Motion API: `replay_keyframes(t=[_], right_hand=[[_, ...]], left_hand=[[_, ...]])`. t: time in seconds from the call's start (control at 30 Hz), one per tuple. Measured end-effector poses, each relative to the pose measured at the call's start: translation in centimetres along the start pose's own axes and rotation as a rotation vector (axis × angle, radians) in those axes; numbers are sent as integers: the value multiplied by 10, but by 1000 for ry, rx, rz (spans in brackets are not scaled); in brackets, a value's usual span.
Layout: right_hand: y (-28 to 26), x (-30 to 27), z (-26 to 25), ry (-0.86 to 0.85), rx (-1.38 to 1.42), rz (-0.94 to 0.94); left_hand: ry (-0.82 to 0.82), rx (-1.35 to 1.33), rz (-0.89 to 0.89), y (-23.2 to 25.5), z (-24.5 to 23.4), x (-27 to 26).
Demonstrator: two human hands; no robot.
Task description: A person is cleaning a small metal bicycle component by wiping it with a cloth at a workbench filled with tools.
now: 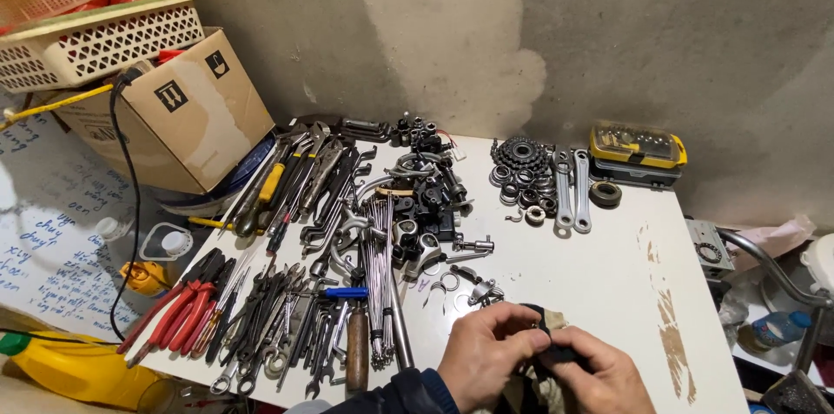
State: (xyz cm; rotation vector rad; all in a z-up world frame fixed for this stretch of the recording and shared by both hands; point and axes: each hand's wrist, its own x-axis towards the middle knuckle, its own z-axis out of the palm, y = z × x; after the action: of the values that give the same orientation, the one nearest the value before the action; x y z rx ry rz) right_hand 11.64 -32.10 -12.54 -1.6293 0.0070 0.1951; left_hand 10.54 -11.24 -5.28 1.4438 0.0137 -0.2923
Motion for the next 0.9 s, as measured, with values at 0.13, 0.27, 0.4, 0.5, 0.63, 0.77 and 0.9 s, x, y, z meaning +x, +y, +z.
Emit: replay_keyframes(t=[0.13,0.27,0.4,0.5,0.63,0.77,0.9], right_hand=[[16,13,-18,-71,253,151],[-8,-1,-4,-8,11,6],[-38,-18,23,56,-461,-662],[-40,-19,27,48,-483,-705],[-22,-12,11,17,-431,-325],[-4,3,-5,-73,190,122],[-6,5,-10,-34,199,217]], left_hand=[[-26,228,281,14,1,-10],[-51,253,287,13,0,-5],[-88,-94,-151,-4,-4,13],[-140,-151,-235,-4,-12,19],[-88,113,-42,-5,-7,11],[-107,248,168,11,-5,-1],[-135,333,433,18,-4,-6]])
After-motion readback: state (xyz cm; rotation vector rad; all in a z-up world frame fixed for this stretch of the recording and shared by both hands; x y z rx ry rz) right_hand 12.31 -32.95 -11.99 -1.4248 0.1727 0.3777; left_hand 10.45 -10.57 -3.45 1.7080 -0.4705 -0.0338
